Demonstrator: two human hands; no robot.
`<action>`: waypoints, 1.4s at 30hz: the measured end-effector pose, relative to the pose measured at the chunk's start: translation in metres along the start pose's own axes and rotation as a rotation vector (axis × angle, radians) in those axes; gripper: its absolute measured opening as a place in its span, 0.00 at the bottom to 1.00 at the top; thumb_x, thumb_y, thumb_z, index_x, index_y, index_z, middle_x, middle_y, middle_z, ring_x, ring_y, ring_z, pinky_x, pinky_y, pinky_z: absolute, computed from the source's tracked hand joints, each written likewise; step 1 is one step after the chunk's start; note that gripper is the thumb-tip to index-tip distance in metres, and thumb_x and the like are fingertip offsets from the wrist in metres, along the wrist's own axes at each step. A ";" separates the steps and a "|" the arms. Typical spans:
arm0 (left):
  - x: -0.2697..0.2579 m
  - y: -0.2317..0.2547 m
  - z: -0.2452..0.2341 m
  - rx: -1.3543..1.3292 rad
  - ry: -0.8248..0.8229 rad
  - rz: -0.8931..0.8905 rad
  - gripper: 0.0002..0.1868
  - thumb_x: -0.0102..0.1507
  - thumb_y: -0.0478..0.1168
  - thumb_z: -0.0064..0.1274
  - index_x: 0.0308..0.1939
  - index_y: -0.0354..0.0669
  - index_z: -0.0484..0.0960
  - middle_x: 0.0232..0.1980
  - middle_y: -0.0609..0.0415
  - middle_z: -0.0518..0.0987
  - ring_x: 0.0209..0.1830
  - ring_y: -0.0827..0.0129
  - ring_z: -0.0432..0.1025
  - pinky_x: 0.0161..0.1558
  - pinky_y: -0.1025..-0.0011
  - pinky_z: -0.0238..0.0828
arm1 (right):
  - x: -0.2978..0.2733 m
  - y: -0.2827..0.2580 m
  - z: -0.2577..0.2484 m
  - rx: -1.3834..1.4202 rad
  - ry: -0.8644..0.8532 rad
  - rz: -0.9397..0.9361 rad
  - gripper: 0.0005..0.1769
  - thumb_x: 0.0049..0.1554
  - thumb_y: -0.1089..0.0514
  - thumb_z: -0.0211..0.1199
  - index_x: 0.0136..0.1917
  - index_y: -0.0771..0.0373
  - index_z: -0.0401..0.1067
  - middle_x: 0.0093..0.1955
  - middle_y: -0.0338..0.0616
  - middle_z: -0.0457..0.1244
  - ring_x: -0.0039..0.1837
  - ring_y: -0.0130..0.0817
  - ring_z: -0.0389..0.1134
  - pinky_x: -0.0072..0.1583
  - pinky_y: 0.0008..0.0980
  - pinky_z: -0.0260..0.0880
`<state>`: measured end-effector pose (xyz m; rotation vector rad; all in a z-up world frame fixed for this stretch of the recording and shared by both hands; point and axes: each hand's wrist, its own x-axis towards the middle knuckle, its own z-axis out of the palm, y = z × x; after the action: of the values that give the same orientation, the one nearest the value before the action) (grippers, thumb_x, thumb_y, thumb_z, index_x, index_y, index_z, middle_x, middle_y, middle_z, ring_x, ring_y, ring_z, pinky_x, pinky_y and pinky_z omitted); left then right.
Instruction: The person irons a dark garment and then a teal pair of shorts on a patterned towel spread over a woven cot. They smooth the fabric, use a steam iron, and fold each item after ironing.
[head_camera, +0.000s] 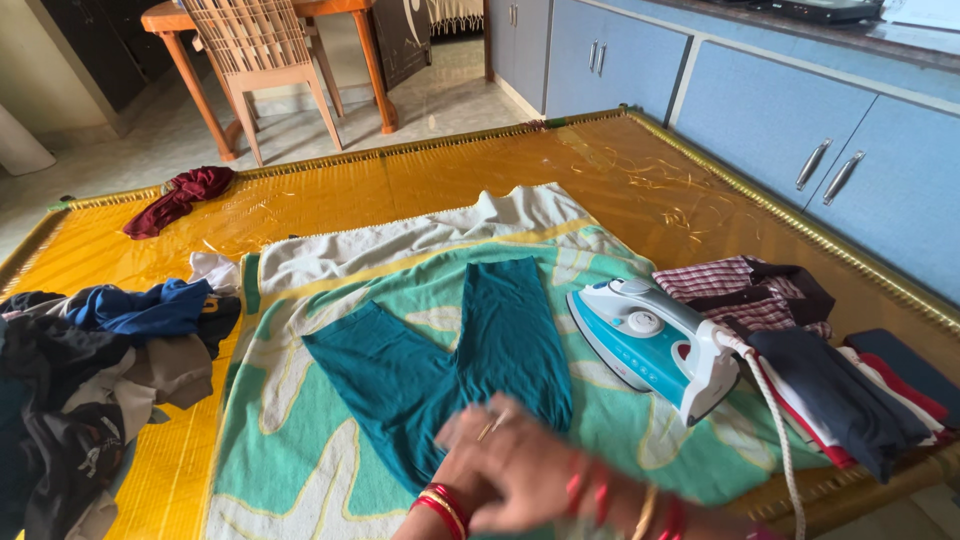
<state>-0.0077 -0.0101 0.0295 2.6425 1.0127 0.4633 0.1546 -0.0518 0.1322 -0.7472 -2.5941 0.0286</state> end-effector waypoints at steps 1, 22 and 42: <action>-0.001 0.002 -0.003 -0.008 -0.002 0.004 0.41 0.61 0.58 0.57 0.71 0.38 0.67 0.77 0.40 0.61 0.78 0.49 0.52 0.74 0.52 0.44 | 0.001 0.014 -0.020 0.010 -0.004 0.110 0.48 0.48 0.32 0.73 0.72 0.59 0.65 0.73 0.48 0.59 0.75 0.51 0.58 0.75 0.60 0.47; -0.010 0.036 -0.042 -0.187 0.265 -0.067 0.29 0.62 0.54 0.58 0.61 0.41 0.78 0.66 0.42 0.76 0.67 0.44 0.66 0.68 0.52 0.58 | -0.075 0.217 -0.119 -0.449 -0.144 1.068 0.32 0.46 0.42 0.71 0.62 0.56 0.75 0.58 0.53 0.71 0.61 0.51 0.72 0.62 0.47 0.72; -0.040 -0.068 -0.115 -0.185 1.188 -0.617 0.15 0.69 0.46 0.49 0.56 0.44 0.80 0.55 0.46 0.80 0.58 0.50 0.72 0.61 0.57 0.63 | 0.120 0.076 -0.031 -0.168 -0.331 0.221 0.13 0.44 0.56 0.63 0.45 0.52 0.78 0.41 0.52 0.71 0.48 0.55 0.73 0.50 0.51 0.74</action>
<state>-0.1211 0.0268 0.1019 1.5732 1.8255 1.8951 0.1151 0.0714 0.1986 -1.1767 -2.8340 0.0014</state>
